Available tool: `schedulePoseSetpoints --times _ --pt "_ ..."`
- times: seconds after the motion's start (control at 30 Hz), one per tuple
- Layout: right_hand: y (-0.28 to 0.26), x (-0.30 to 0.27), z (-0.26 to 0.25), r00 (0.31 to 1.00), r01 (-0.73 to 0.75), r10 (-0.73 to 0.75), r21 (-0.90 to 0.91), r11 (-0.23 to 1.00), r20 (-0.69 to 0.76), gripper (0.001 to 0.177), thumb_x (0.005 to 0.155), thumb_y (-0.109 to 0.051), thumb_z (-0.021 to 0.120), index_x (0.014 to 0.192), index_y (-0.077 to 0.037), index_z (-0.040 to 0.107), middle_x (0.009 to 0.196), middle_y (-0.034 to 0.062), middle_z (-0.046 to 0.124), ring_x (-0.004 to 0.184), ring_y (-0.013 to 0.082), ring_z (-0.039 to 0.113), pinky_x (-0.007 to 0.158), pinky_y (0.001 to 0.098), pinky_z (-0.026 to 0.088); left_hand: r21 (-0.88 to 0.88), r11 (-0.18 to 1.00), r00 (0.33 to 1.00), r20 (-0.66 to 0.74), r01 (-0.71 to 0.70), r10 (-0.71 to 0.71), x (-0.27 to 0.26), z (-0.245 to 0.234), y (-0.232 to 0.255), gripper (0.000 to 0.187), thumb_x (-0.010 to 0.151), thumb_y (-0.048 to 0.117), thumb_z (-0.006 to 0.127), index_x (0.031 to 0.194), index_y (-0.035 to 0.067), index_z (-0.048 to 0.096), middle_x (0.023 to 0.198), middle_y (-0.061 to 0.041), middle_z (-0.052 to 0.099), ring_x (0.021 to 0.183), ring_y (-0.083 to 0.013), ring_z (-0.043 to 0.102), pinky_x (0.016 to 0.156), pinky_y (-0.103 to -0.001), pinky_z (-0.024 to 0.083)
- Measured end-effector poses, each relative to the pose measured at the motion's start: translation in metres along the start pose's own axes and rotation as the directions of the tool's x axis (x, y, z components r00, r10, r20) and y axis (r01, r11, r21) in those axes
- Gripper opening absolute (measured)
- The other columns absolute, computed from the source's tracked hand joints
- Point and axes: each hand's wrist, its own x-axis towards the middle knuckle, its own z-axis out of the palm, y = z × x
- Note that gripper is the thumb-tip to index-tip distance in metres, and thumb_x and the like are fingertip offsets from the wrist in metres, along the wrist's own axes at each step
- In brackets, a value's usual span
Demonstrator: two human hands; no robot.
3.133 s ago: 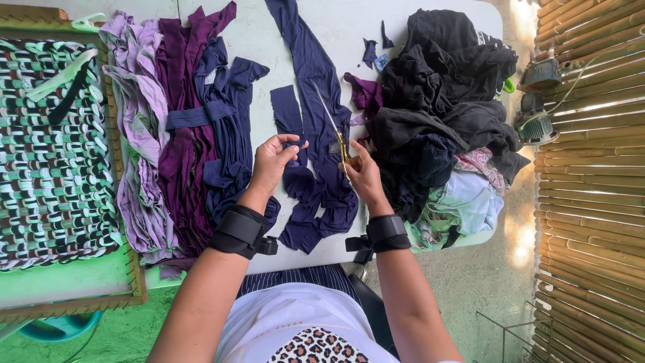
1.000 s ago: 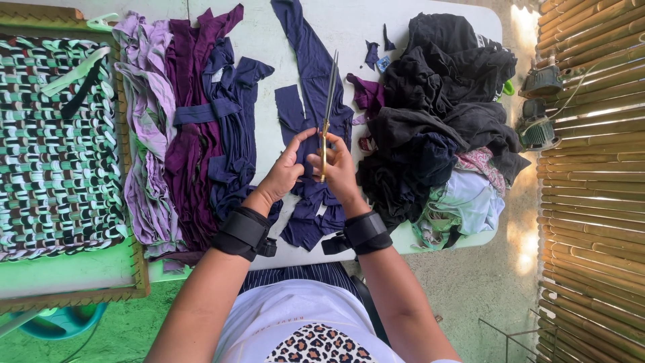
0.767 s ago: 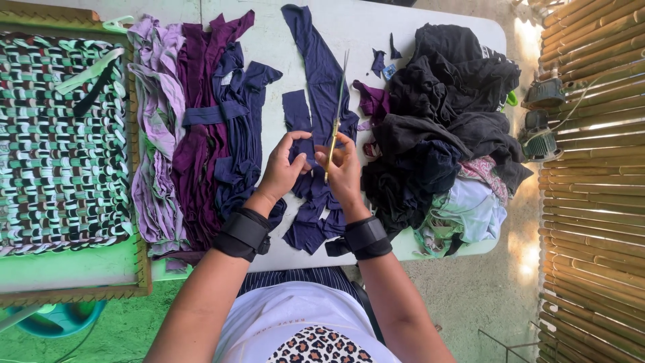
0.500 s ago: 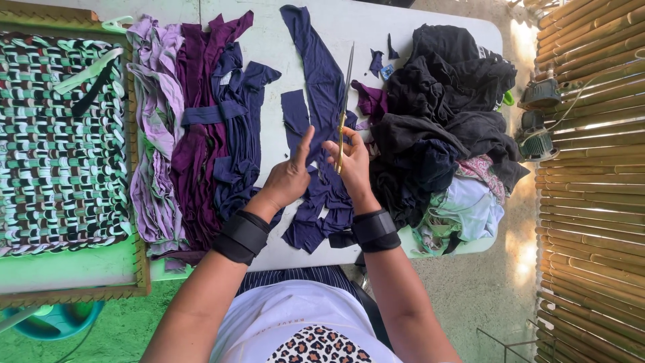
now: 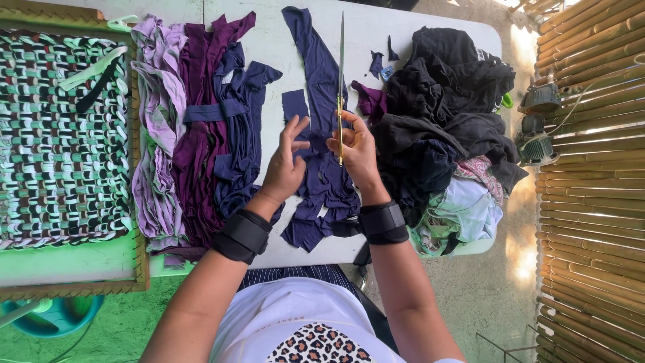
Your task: The person cuts long strips of fabric from garments by holding the fabric with one hand and cutting with handheld scissors, then aligning the cut pieces by hand.
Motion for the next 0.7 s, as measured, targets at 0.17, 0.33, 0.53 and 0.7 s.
schedulePoseSetpoints --times 0.17,0.33,0.53,0.7 --pt "-0.020 -0.005 0.003 0.996 0.010 -0.009 -0.012 1.000 0.084 0.065 0.086 0.002 0.081 0.143 -0.003 0.051 0.087 -0.0040 0.061 0.075 0.0014 0.055 0.066 0.0169 0.042 -0.161 0.987 0.998 0.066 0.015 -0.005 0.013 -0.004 0.007 0.071 0.090 -0.018 0.046 0.156 0.008 0.037 0.148 -0.015 0.061 0.128 -0.0241 0.064 0.106 -0.032 0.051" --pt "-0.024 -0.003 0.002 0.987 0.033 -0.027 -0.032 0.999 0.160 0.067 0.086 0.004 0.079 0.145 -0.002 0.049 0.087 -0.0039 0.061 0.077 0.0016 0.056 0.068 0.0173 0.044 -0.412 0.877 0.958 0.244 0.246 -0.154 0.018 -0.003 -0.005 0.049 0.101 -0.008 0.057 0.148 0.005 0.054 0.116 -0.009 0.066 0.111 -0.0118 0.064 0.101 -0.027 0.051" --pt "-0.018 -0.007 -0.003 0.986 0.075 -0.058 -0.099 0.992 0.157 0.065 0.088 0.008 0.075 0.146 -0.001 0.049 0.091 -0.0008 0.063 0.080 0.0032 0.056 0.070 0.0188 0.045 -0.253 0.924 0.946 0.222 0.288 -0.234 0.014 -0.011 -0.001 0.017 0.093 0.009 0.081 0.101 -0.001 0.071 0.087 0.001 0.070 0.080 -0.0054 0.062 0.074 -0.025 0.053" --pt "-0.038 -0.021 0.005 0.994 0.050 -0.039 -0.111 0.992 0.102 0.062 0.093 -0.006 0.078 0.147 -0.001 0.048 0.110 0.0106 0.075 0.097 0.0084 0.067 0.084 0.0217 0.053 -0.273 0.942 0.980 0.104 0.195 -0.172 0.012 -0.020 0.025 0.029 0.087 0.016 0.083 0.085 0.007 0.056 0.077 0.008 0.055 0.073 -0.0017 0.052 0.065 -0.022 0.047"
